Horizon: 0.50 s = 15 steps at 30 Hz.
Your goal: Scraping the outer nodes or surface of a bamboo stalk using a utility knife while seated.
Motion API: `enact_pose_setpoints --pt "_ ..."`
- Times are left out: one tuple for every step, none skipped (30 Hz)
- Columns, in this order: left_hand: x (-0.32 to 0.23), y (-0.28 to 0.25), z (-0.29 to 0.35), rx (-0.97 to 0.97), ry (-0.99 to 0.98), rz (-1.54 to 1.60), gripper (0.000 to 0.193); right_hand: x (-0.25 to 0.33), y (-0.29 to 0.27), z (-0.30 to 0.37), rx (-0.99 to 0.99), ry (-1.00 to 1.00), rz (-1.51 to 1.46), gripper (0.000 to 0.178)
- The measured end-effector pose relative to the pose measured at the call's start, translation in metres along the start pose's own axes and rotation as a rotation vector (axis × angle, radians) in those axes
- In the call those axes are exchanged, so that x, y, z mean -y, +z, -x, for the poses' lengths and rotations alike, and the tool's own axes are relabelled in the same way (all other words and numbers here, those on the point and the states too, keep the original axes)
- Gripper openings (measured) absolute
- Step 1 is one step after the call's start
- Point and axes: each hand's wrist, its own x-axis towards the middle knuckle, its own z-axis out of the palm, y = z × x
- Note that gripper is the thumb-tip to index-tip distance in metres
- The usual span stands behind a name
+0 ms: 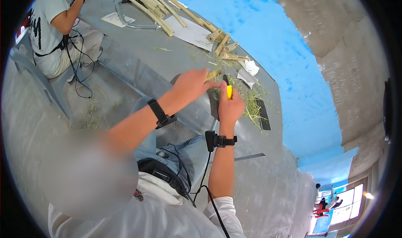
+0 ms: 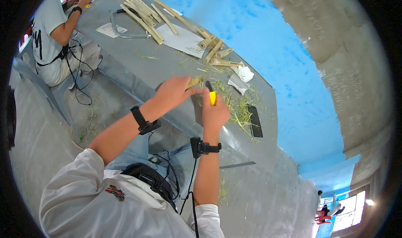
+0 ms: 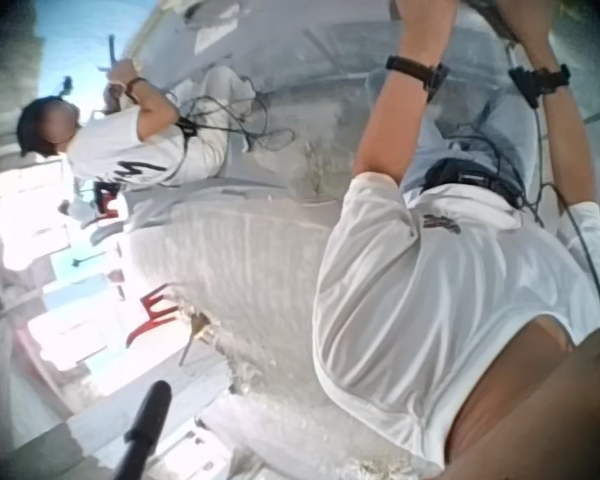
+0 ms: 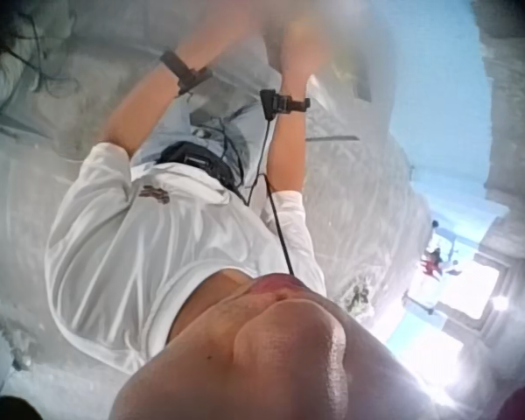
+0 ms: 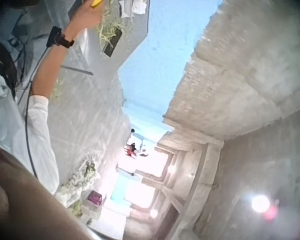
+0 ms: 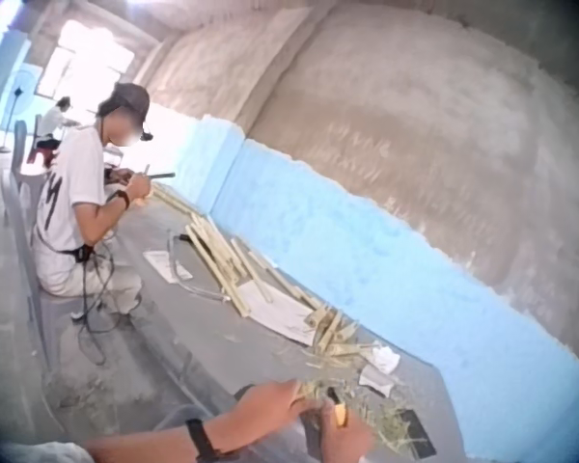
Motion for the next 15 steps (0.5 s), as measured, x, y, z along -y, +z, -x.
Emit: enact_pose_setpoints --pt "0.002 0.000 -0.001 -0.004 0.005 0.002 0.059 -0.002 -0.003 0.002 0.064 -0.044 -0.050 0.055" --pt "0.006 -0.002 -0.004 0.056 0.027 0.057 0.062 -0.004 -0.004 0.003 0.055 -0.064 -0.083 0.055" --pt "0.010 -0.003 -0.007 0.116 0.049 0.112 0.066 -0.005 -0.004 0.002 0.051 -0.068 -0.083 0.055" --pt "0.011 -0.007 -0.010 0.115 0.050 0.111 0.066 -0.005 -0.004 0.003 0.058 -0.112 -0.051 0.054" --pt "0.013 -0.011 -0.014 0.203 0.038 0.144 0.068 -0.006 -0.004 0.004 0.066 -0.156 -0.020 0.054" --pt "0.015 -0.014 -0.016 0.290 0.025 0.178 0.070 -0.006 -0.005 0.004 0.066 -0.156 -0.021 0.054" --pt "0.015 -0.015 -0.017 0.289 0.026 0.177 0.070 -0.004 -0.007 0.005 0.092 -0.135 -0.012 0.054" --pt "0.016 -0.016 -0.017 0.316 0.023 0.203 0.071 -0.002 -0.008 0.005 0.119 -0.113 -0.002 0.054" --pt "0.017 -0.017 -0.017 0.343 0.020 0.230 0.073 -0.002 -0.007 0.005 0.119 -0.113 -0.003 0.054" --pt "0.017 -0.018 -0.018 0.342 0.022 0.230 0.073 -0.002 -0.006 0.005 0.106 -0.147 0.019 0.055" --pt "0.016 -0.018 -0.018 0.330 0.033 0.205 0.072 -0.002 -0.005 0.005 0.093 -0.182 0.042 0.055" --pt "0.016 -0.018 -0.018 0.318 0.043 0.181 0.071 -0.002 -0.004 0.006 0.093 -0.182 0.044 0.055" --pt "0.013 -0.017 -0.017 0.318 0.043 0.183 0.071 0.000 -0.002 0.007 0.045 -0.149 0.069 0.055" --pt "0.008 -0.013 -0.015 0.240 0.038 0.126 0.069 0.000 -0.001 0.007 -0.002 -0.115 0.094 0.055" --pt "0.004 -0.010 -0.012 0.163 0.032 0.069 0.068 0.000 0.000 0.002 -0.002 -0.116 0.096 0.055"
